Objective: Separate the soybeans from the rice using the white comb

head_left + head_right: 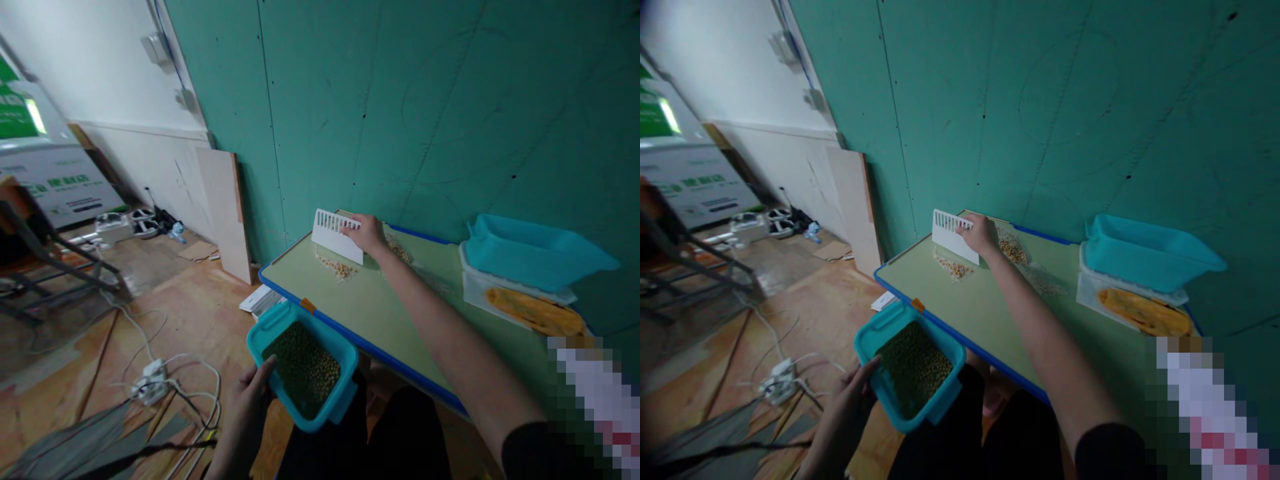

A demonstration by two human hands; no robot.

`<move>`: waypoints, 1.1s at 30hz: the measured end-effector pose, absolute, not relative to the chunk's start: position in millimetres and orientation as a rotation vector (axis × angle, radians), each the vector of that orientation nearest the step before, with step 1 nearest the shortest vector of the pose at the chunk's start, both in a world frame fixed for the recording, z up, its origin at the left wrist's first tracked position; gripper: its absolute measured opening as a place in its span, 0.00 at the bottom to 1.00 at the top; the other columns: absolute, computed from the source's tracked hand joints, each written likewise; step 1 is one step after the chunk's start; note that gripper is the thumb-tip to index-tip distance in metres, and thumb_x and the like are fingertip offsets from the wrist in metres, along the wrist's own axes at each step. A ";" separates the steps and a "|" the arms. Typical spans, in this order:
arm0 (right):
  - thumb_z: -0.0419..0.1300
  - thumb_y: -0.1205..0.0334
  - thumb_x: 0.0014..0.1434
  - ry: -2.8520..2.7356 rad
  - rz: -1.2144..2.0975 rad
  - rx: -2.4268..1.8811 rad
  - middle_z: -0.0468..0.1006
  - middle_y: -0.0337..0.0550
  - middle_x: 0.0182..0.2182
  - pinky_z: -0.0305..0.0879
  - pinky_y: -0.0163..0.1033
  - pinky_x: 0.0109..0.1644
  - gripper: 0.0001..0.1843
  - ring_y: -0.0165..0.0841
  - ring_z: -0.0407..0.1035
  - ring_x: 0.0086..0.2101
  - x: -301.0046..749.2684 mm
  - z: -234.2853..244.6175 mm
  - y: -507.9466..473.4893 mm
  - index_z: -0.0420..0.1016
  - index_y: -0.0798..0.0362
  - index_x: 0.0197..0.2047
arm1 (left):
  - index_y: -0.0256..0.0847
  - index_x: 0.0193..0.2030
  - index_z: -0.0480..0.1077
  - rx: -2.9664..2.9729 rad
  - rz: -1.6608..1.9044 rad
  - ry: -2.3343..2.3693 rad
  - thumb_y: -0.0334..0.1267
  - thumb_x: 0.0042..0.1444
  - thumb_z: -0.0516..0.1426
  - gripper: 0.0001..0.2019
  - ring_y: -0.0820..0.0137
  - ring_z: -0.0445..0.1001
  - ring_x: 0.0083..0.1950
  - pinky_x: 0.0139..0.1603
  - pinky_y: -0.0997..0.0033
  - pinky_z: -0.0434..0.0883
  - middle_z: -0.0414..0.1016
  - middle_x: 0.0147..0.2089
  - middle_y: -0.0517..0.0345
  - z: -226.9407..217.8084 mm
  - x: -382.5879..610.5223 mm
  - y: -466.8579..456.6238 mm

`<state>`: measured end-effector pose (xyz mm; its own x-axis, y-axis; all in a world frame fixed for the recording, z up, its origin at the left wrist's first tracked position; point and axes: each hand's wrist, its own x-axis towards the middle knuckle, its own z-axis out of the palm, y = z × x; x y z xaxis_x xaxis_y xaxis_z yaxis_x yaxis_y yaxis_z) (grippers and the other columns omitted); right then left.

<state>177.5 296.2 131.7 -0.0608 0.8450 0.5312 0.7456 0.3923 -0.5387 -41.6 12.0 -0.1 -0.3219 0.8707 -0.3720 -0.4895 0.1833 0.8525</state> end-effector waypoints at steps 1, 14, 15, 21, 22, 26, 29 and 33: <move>0.70 0.61 0.51 -1.848 0.151 -1.378 0.84 0.45 0.34 0.63 0.36 0.34 0.10 0.36 0.74 0.32 178.6 131.5 298.0 0.83 0.53 0.38 | 0.40 0.23 0.78 0.427 1.438 1.264 0.48 0.42 0.71 0.14 0.74 0.67 0.24 0.27 0.76 0.69 0.71 0.20 0.63 3.3 -41.9 11.6; 0.70 0.65 0.50 -2.117 0.244 -1.307 0.84 0.44 0.33 0.62 0.36 0.33 0.11 0.35 0.74 0.32 189.3 141.4 294.7 0.84 0.55 0.39 | 0.39 0.21 0.79 0.362 1.486 1.288 0.44 0.37 0.72 0.11 0.74 0.66 0.22 0.24 0.76 0.69 0.73 0.19 0.61 13.4 -51.5 13.7; 0.70 0.66 0.49 -2.129 0.252 -1.303 0.84 0.44 0.34 0.62 0.36 0.34 0.11 0.35 0.74 0.32 189.8 141.9 293.5 0.84 0.55 0.39 | 0.39 0.20 0.78 0.360 1.486 1.294 0.42 0.35 0.72 0.11 0.74 0.66 0.21 0.24 0.76 0.69 0.72 0.18 0.61 17.0 -51.2 14.2; 0.68 0.64 0.52 -2.213 0.343 -1.200 0.83 0.41 0.31 0.60 0.35 0.34 0.07 0.34 0.74 0.32 193.5 143.1 285.1 0.84 0.54 0.36 | 0.41 0.19 0.80 0.397 1.499 1.312 0.36 0.34 0.69 0.04 0.72 0.64 0.21 0.24 0.72 0.69 0.72 0.18 0.60 33.1 -47.2 14.2; 0.68 0.64 0.52 -2.223 0.354 -1.192 0.82 0.41 0.30 0.60 0.35 0.33 0.06 0.34 0.73 0.32 194.1 144.0 282.5 0.83 0.55 0.35 | 0.41 0.20 0.80 0.404 1.501 1.302 0.36 0.35 0.69 0.03 0.72 0.65 0.21 0.25 0.72 0.70 0.73 0.19 0.60 32.2 -47.2 13.7; 0.68 0.64 0.51 -2.258 0.387 -1.198 0.80 0.38 0.28 0.58 0.34 0.33 0.04 0.33 0.71 0.31 196.3 149.4 269.7 0.82 0.55 0.32 | 0.41 0.21 0.80 0.428 1.514 1.315 0.34 0.38 0.67 0.01 0.73 0.65 0.21 0.24 0.75 0.68 0.73 0.19 0.61 27.2 -48.9 11.6; 0.68 0.64 0.51 -2.272 0.378 -1.194 0.77 0.38 0.25 0.56 0.35 0.32 0.04 0.32 0.69 0.30 197.9 151.0 261.1 0.80 0.55 0.30 | 0.41 0.21 0.80 0.472 1.485 1.326 0.35 0.39 0.68 0.02 0.74 0.64 0.21 0.25 0.76 0.68 0.72 0.18 0.62 27.7 -48.7 10.6; 0.68 0.63 0.52 -2.255 0.419 -1.191 0.78 0.39 0.25 0.57 0.35 0.31 0.04 0.33 0.70 0.29 199.1 147.1 255.0 0.81 0.56 0.30 | 0.39 0.22 0.78 0.475 1.451 1.292 0.42 0.42 0.69 0.09 0.73 0.66 0.23 0.26 0.75 0.69 0.74 0.21 0.60 29.1 -45.9 9.8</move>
<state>199.1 255.0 147.1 -0.4564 0.8289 0.3234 0.6576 0.5591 -0.5050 -45.9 9.8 29.1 -0.3365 0.8768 -0.3434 -0.4421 0.1749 0.8798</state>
